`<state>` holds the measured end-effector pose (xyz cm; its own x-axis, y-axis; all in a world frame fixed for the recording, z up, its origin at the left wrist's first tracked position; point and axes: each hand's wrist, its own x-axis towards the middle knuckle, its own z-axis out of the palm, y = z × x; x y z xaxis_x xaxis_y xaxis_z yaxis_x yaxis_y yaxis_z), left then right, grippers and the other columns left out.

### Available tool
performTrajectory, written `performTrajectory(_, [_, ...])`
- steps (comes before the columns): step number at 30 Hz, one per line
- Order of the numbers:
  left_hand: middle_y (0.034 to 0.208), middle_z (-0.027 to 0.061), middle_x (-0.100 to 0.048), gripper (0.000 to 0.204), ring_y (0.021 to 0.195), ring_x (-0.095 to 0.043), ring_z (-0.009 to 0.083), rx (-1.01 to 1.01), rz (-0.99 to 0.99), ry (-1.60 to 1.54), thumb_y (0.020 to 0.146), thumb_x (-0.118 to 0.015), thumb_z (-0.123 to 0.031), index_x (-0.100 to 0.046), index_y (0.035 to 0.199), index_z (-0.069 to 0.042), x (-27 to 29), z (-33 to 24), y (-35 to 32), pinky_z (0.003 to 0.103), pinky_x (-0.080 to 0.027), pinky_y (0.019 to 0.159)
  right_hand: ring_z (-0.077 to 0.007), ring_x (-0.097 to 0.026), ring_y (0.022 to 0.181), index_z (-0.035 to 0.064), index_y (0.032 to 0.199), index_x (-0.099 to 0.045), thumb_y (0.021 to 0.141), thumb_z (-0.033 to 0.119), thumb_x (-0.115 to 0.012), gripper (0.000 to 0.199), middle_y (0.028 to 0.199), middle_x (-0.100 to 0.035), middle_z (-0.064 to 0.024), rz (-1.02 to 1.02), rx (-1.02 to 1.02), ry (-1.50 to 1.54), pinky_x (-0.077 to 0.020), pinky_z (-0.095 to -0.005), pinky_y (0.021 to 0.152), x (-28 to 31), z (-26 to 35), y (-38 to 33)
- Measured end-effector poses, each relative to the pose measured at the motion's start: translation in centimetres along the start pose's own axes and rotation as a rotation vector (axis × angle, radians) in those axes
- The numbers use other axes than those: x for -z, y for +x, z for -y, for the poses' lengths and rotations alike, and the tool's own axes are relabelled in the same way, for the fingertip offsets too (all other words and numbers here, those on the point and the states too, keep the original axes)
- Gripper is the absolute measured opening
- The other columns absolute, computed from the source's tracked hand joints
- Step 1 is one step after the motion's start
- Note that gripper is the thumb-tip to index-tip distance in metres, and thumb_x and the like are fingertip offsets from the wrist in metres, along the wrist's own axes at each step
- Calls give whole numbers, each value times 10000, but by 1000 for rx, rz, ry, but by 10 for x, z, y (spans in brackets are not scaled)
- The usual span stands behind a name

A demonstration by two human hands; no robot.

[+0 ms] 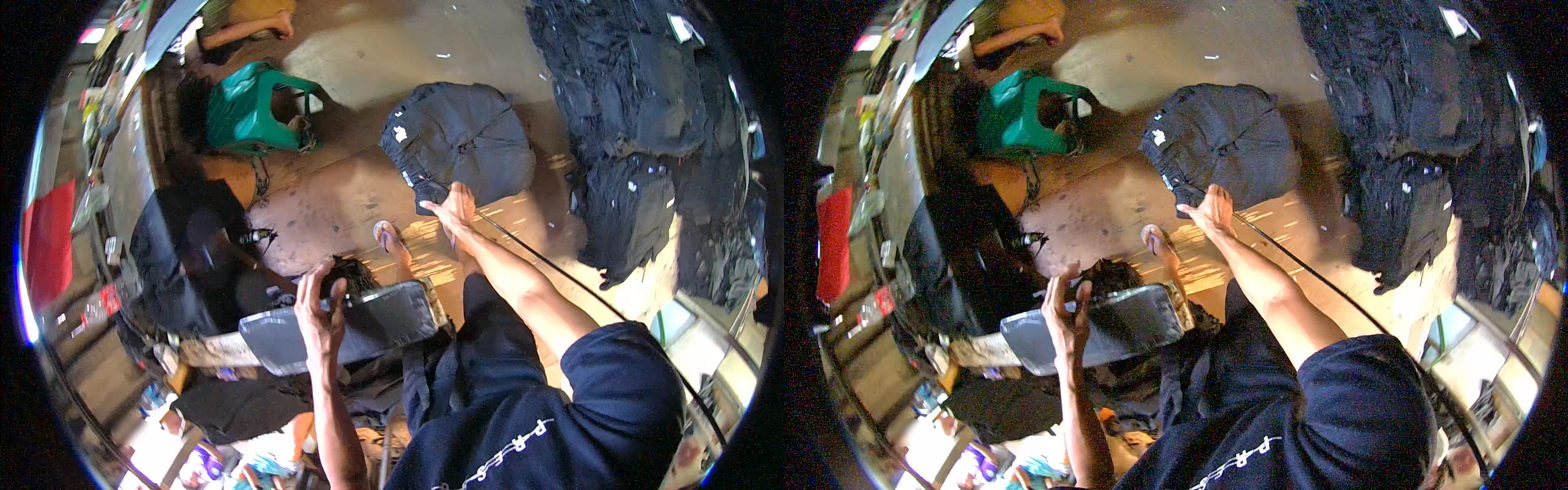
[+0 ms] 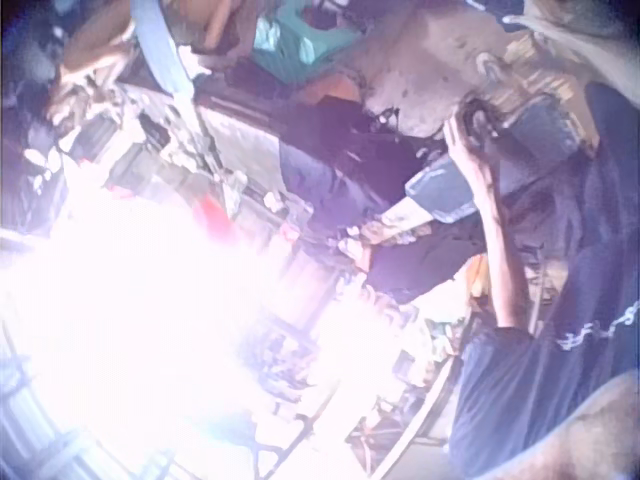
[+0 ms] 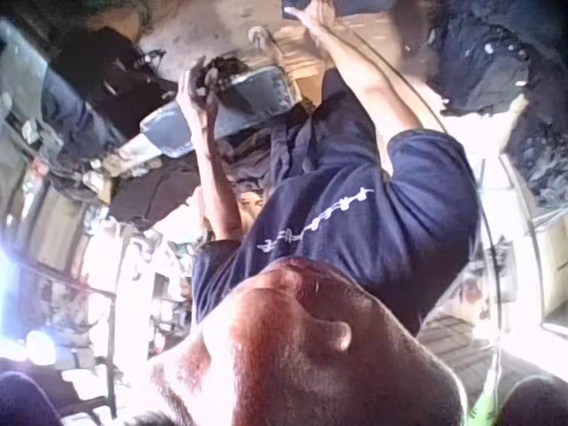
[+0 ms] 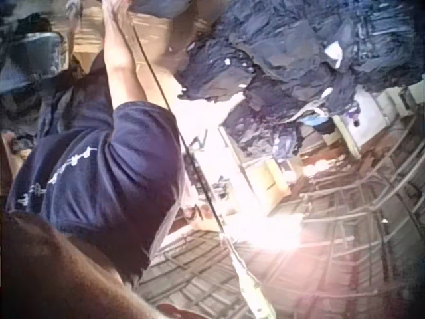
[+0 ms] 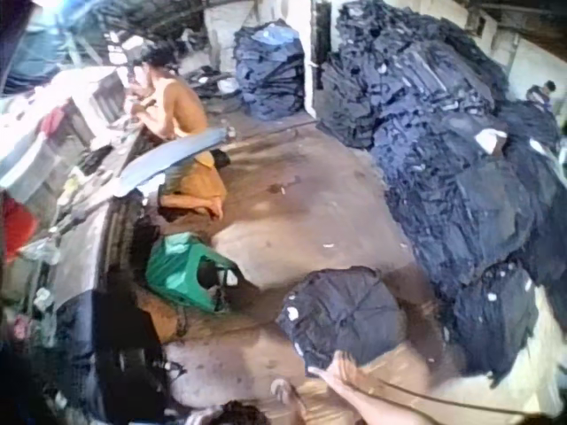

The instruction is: The person uses a handheld electric tool to remove loose threads and fabric pills from the surface of black pants. They repeatedly lift, rotate, and reposition the pants to access different areas while working in a cluttered workshop environment.

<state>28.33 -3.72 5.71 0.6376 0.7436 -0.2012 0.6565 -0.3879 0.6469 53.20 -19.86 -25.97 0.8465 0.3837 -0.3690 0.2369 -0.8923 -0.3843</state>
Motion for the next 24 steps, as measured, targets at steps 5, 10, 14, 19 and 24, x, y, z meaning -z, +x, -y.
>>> performTrajectory(5, [1167, 166, -784, 249, 1066, -752, 356, -155, 122, -7, 949, -784, -47, -754, 1195, -26, -32, 32, 22, 437, -583, 983, -317, -685, 1084, 43, 1133, -644, 591, 698, -962, 908, 1118, -676, -124, -138, -22, -263, -527, -471, 950, -63, 38, 37])
performTrajectory(10, [1131, 127, -788, 206, 1033, -751, 339, -43, 122, -114, 940, -793, -53, -754, 1142, -51, -27, 39, 23, 415, -597, 930, -310, -736, 1023, 60, 1096, -689, 725, 501, -939, 628, 1131, -714, -141, -44, -111, -312, -583, -466, 880, -63, 38, 47])
performTrajectory(14, [1105, 162, -758, 224, 1003, -727, 355, -58, 284, -184, 938, -810, -117, -729, 1132, -38, -14, 44, 42, 446, -583, 906, -397, -777, 913, 48, 1097, -717, 734, 377, -939, 538, 919, -782, -203, 47, -141, -88, -612, -512, 836, 16, 22, 38])
performTrajectory(19, [1260, 239, -697, 659, 1153, -686, 403, 25, 500, -402, 926, -853, -237, -533, 1444, 14, -40, 49, 96, 478, -541, 1028, -374, -752, 807, 36, 988, -691, 730, 341, -911, 456, 834, -746, -201, -143, -66, 117, -583, -518, 776, 166, 14, -29])
performTrajectory(24, [1566, 116, -525, 1117, 1389, -540, 261, 1, 624, -845, 884, -934, -265, -179, 1689, -90, -141, -11, 113, 458, -398, 1217, -321, -738, 774, 46, 943, -618, 776, 374, -909, 469, 816, -728, -186, -40, 8, 187, -583, -491, 749, 221, 26, -143])
